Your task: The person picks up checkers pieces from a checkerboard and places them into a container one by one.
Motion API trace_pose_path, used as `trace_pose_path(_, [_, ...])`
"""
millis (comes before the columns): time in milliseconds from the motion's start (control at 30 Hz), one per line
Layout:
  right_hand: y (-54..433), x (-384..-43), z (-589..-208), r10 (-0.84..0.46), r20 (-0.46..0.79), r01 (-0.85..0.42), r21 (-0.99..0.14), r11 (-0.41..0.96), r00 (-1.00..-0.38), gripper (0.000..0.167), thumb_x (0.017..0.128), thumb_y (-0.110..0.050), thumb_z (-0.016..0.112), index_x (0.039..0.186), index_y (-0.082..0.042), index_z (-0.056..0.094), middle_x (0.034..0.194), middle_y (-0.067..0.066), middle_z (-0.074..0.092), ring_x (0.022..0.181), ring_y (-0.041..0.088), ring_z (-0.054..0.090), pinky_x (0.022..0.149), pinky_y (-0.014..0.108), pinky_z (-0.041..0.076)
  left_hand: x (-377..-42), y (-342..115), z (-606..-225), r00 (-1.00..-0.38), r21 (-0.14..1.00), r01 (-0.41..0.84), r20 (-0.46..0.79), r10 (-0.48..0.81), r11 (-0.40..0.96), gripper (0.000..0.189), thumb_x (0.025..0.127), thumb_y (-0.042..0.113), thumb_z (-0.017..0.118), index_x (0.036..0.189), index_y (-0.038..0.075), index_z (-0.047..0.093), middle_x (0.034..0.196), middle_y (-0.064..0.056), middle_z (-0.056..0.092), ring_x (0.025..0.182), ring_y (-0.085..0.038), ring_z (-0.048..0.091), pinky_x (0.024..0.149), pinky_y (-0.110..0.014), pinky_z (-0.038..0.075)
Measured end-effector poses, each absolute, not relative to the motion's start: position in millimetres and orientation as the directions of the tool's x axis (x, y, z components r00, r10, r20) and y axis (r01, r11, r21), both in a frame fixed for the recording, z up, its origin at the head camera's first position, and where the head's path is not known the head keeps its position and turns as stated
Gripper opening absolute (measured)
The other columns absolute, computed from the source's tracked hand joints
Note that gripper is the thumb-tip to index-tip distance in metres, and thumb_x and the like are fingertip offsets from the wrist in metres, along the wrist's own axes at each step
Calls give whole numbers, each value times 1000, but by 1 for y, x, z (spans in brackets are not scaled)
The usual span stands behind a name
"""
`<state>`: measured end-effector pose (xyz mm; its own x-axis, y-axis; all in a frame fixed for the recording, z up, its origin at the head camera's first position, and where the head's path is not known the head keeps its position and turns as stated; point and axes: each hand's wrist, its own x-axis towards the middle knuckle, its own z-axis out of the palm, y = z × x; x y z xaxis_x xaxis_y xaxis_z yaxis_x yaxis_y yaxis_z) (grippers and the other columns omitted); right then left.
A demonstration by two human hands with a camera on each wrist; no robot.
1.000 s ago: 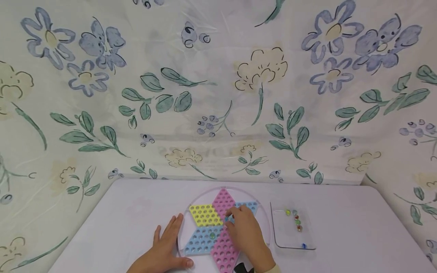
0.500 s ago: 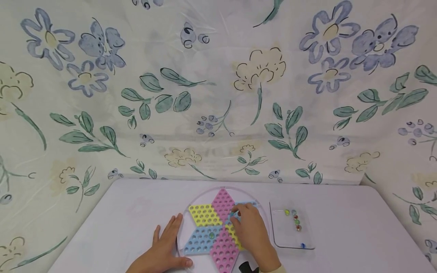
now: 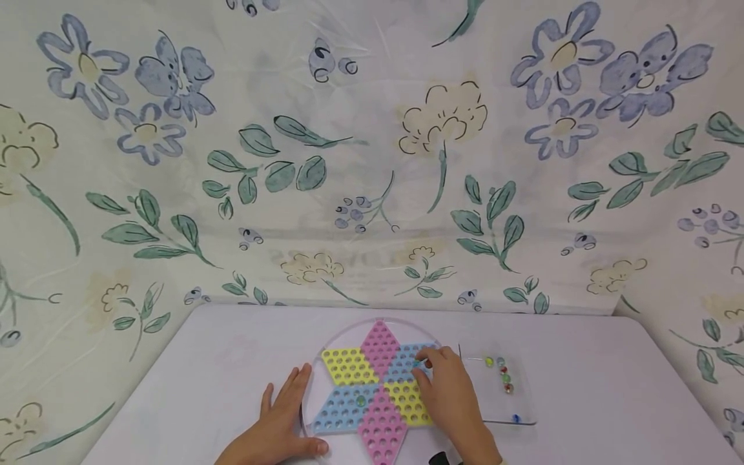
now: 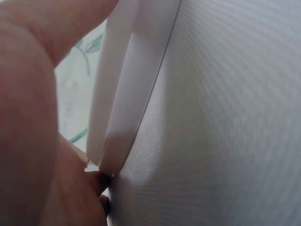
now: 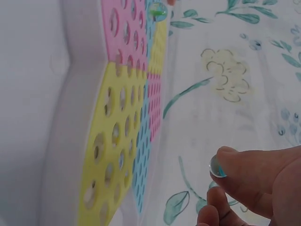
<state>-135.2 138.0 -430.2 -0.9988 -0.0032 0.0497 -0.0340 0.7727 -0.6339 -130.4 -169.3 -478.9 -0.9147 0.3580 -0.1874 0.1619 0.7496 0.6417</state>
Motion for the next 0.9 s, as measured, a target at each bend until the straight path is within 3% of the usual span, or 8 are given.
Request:
trace_pose_path(300, [152,-131,-433,43,101,-31,-635,772,-994,22,95,-17,71,115,-8,69,100,3,60,88,18,57,79,39,52,-131,-170,-481,-917,644,166,-178,357,747,138,67,62,85,159,-5,6,165,-25,9,152,-44,1,111,-69,-14])
trace_pose_path(667, [172,-124,-440,102,115,7,-632,775,-988,23,96,-16,70,116,-4,68,102,6,61,89,19,55,73,35,50,-130,-168,-477,-916,652,160,-181,357,741,138,67,61,85,158,-6,7,165,-26,9,152,-45,1,111,-69,-14])
trace_pose_path(900, [183,-121,-444,116,125,15,-615,788,-985,26,96,-16,70,117,-2,68,102,7,62,89,21,57,76,39,50,-130,-168,-477,-916,646,160,-185,356,746,137,68,62,85,158,-6,7,165,-25,10,152,-44,2,112,-70,-13])
